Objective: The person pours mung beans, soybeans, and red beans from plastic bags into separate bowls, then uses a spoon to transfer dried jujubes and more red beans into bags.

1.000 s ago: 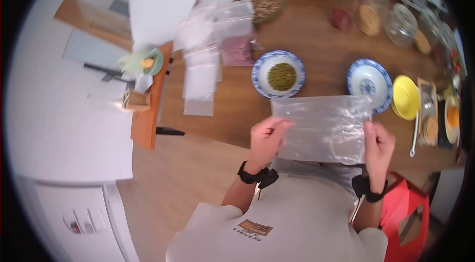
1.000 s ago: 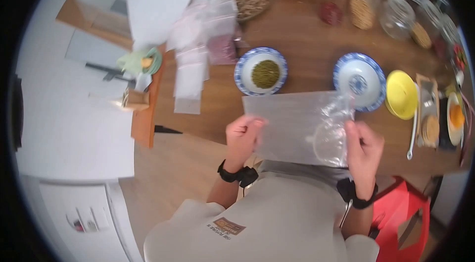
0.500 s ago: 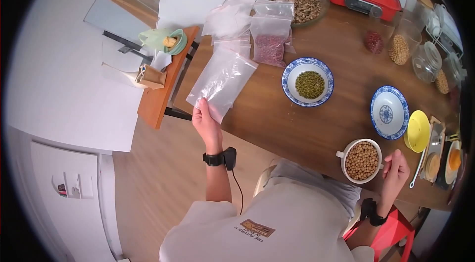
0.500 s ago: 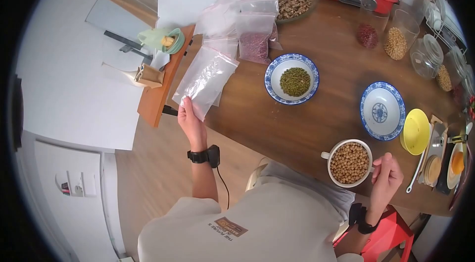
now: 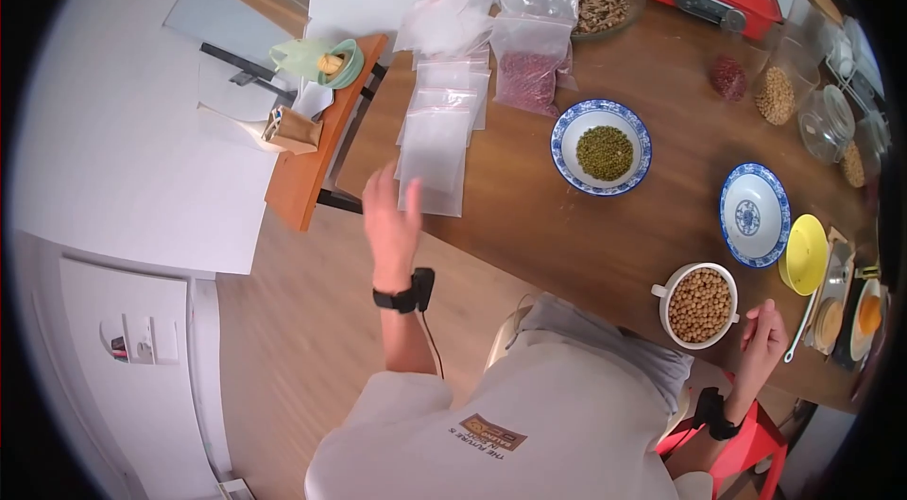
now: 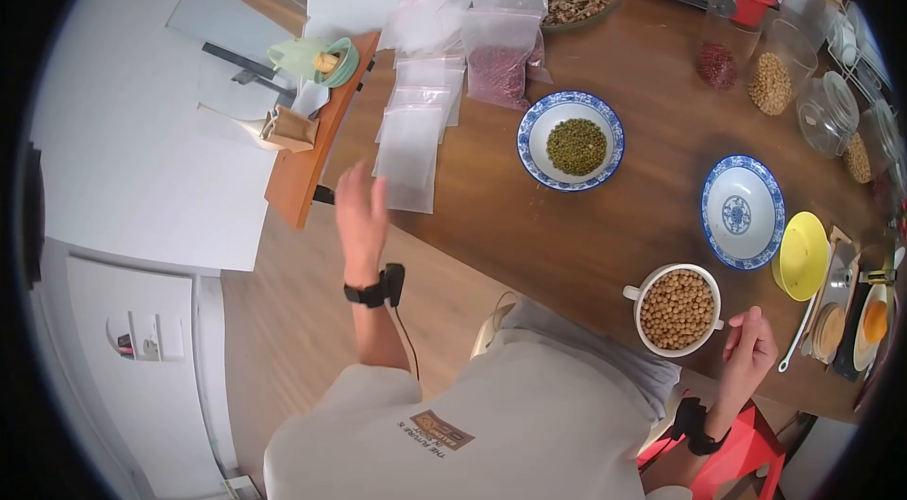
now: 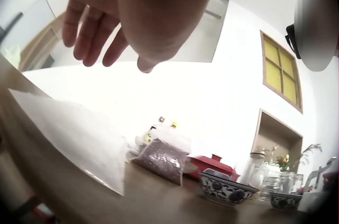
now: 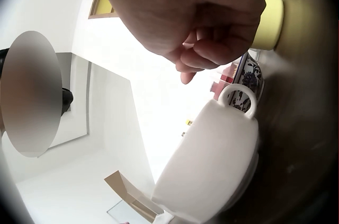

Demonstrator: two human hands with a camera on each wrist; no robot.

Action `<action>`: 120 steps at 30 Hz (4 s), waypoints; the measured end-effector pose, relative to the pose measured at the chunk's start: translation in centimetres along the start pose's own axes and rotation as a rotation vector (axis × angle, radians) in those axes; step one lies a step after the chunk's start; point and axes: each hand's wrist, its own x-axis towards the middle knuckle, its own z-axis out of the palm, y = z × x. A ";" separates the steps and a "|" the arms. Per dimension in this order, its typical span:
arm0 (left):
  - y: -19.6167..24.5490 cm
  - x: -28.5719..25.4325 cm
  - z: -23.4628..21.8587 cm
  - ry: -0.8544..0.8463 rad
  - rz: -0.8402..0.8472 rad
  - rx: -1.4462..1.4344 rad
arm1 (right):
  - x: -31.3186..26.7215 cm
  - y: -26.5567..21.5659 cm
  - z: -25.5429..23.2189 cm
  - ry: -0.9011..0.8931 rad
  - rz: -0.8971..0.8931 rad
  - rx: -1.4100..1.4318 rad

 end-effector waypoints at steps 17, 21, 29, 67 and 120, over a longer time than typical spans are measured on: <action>-0.4 2.2 5.0 -0.335 0.189 0.024 | -1.4 0.9 -1.5 -0.012 0.119 -0.077; -2.1 3.8 7.2 -0.385 0.207 0.086 | -1.2 1.0 -1.6 -0.031 0.114 -0.059; -4.4 3.6 9.6 -0.641 0.137 0.066 | -2.4 1.1 -0.4 -0.108 0.148 0.048; 20.8 -7.6 3.6 -0.954 0.107 -1.231 | -0.7 -4.4 8.1 -0.506 0.064 0.001; 19.6 -8.9 4.1 -0.933 0.117 -1.215 | 4.1 -1.6 1.6 -0.192 0.259 0.394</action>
